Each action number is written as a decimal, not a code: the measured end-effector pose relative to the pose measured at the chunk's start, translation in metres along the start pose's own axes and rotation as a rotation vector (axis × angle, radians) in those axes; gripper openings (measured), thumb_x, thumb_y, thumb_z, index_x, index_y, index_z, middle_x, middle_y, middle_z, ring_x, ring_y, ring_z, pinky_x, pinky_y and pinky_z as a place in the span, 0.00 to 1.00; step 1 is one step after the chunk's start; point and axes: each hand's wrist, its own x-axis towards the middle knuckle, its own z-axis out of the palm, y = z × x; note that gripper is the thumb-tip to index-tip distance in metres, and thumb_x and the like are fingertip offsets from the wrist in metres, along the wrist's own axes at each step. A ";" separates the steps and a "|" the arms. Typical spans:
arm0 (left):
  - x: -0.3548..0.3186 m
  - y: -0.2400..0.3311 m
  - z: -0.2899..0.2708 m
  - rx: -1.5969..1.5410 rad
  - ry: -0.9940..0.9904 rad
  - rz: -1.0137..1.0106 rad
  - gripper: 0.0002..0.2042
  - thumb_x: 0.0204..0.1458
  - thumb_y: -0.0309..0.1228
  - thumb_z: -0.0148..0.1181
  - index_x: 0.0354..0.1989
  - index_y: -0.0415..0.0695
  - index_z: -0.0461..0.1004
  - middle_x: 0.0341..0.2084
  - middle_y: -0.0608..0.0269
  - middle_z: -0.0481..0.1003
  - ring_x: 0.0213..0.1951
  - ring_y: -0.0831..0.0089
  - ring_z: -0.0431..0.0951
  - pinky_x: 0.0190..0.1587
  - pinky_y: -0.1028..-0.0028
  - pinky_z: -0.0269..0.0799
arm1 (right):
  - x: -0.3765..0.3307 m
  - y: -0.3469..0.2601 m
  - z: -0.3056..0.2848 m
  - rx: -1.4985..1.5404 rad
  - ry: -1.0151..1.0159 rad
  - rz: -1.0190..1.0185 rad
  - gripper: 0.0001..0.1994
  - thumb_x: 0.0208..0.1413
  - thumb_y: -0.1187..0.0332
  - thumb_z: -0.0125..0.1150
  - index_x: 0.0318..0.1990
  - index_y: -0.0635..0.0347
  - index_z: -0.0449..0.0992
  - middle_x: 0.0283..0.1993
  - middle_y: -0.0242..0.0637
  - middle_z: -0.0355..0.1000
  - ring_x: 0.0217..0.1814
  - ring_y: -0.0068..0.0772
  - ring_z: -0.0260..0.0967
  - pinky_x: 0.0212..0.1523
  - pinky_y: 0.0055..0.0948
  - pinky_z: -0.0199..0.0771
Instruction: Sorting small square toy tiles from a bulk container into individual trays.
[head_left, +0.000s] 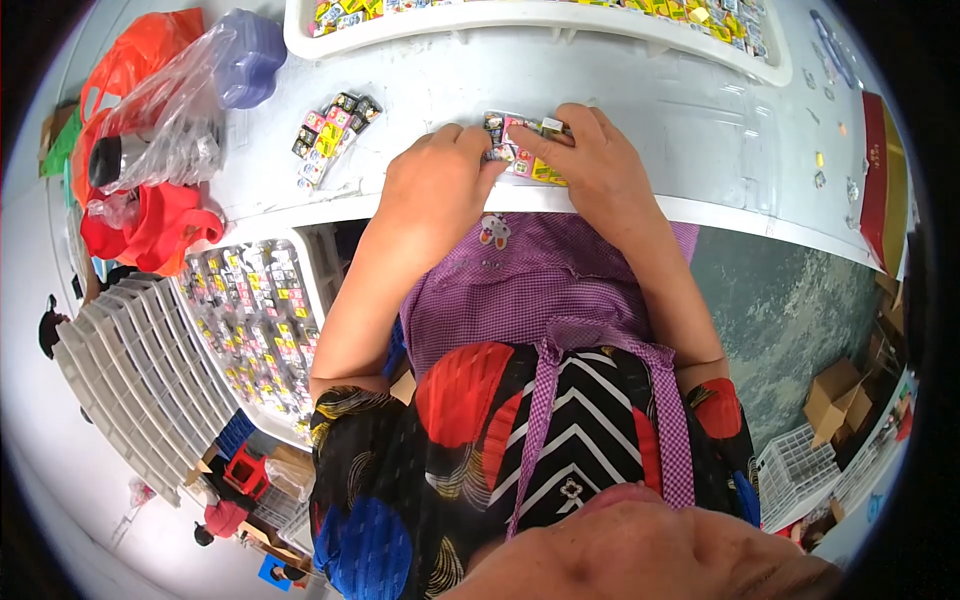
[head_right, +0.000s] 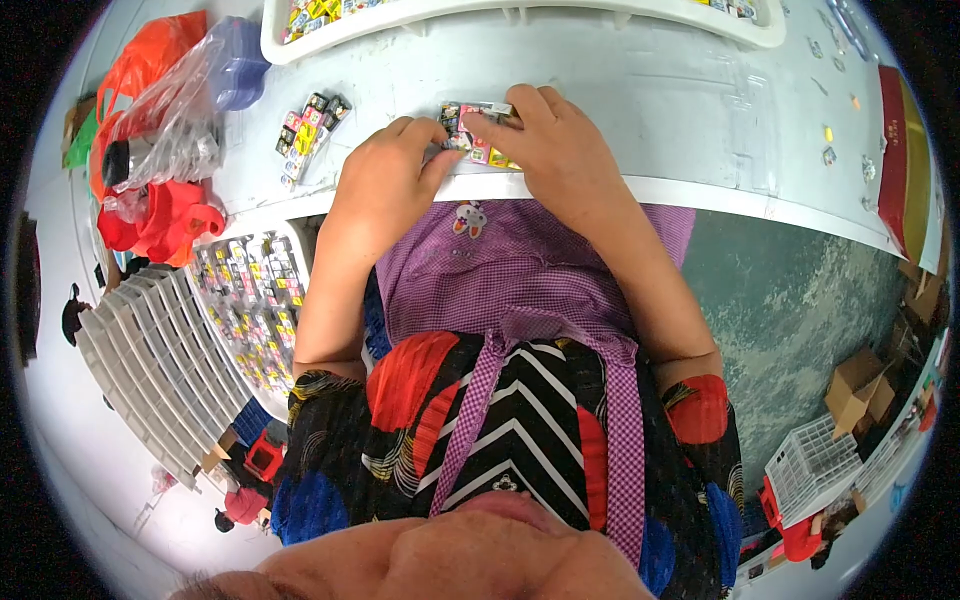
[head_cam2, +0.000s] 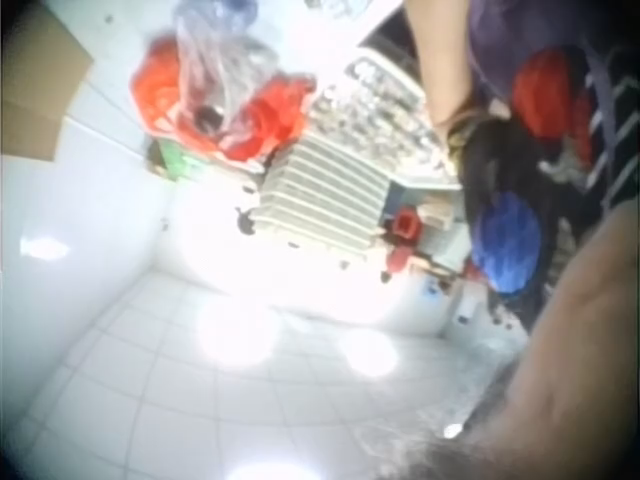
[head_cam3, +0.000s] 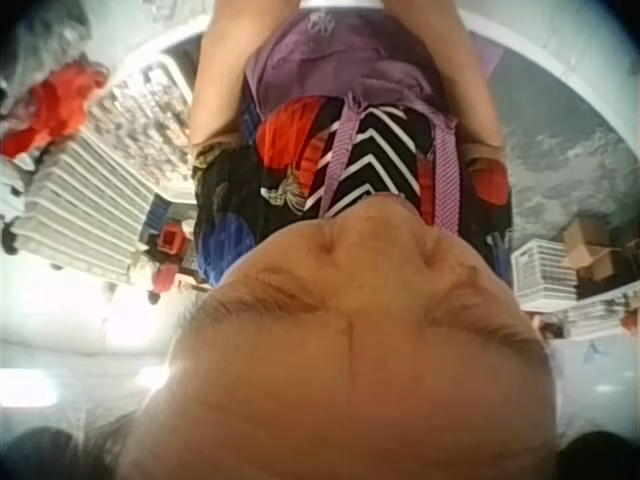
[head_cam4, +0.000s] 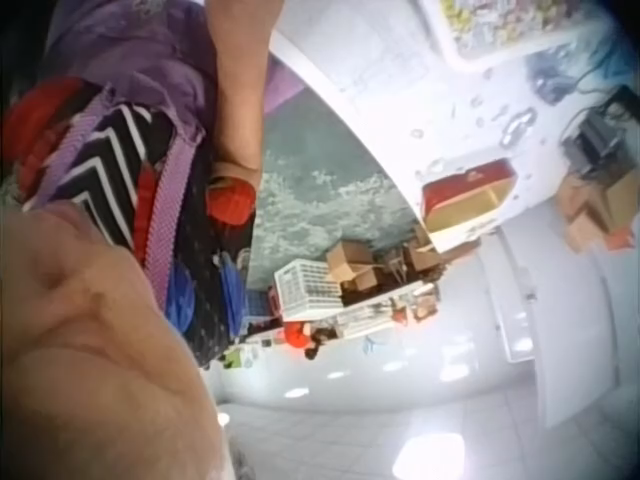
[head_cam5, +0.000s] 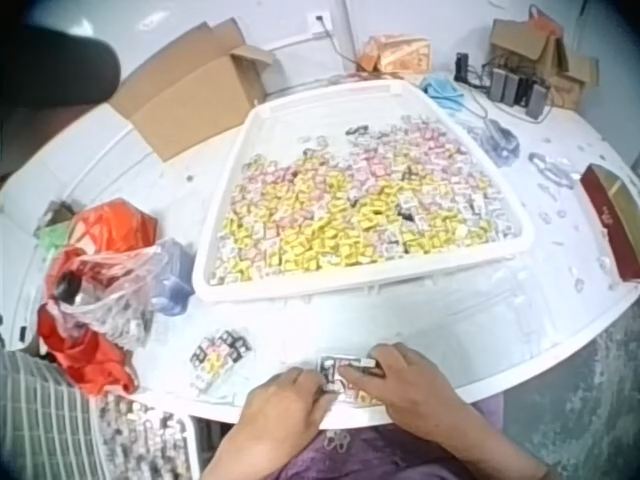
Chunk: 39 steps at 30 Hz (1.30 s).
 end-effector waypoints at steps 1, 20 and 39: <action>0.000 0.000 0.000 0.018 -0.011 0.018 0.11 0.51 0.35 0.60 0.35 0.39 0.73 0.29 0.49 0.75 0.32 0.50 0.76 0.35 0.60 0.71 | 0.000 0.000 0.000 -0.006 -0.004 0.009 0.25 0.45 0.81 0.54 0.51 0.42 0.77 0.41 0.38 0.62 0.41 0.40 0.65 0.39 0.34 0.72; 0.005 0.010 -0.002 0.093 -0.102 -0.038 0.13 0.53 0.38 0.57 0.30 0.38 0.75 0.28 0.46 0.75 0.30 0.48 0.76 0.35 0.57 0.72 | 0.000 -0.003 -0.005 0.030 -0.019 0.028 0.24 0.45 0.80 0.53 0.50 0.43 0.77 0.40 0.38 0.62 0.40 0.41 0.65 0.38 0.36 0.70; -0.022 -0.029 -0.009 -0.643 0.016 -0.167 0.11 0.57 0.25 0.55 0.48 0.41 0.75 0.29 0.56 0.77 0.32 0.68 0.77 0.34 0.72 0.71 | 0.003 -0.004 -0.006 -0.014 -0.074 0.097 0.26 0.45 0.81 0.54 0.52 0.40 0.76 0.43 0.40 0.63 0.43 0.42 0.67 0.42 0.34 0.73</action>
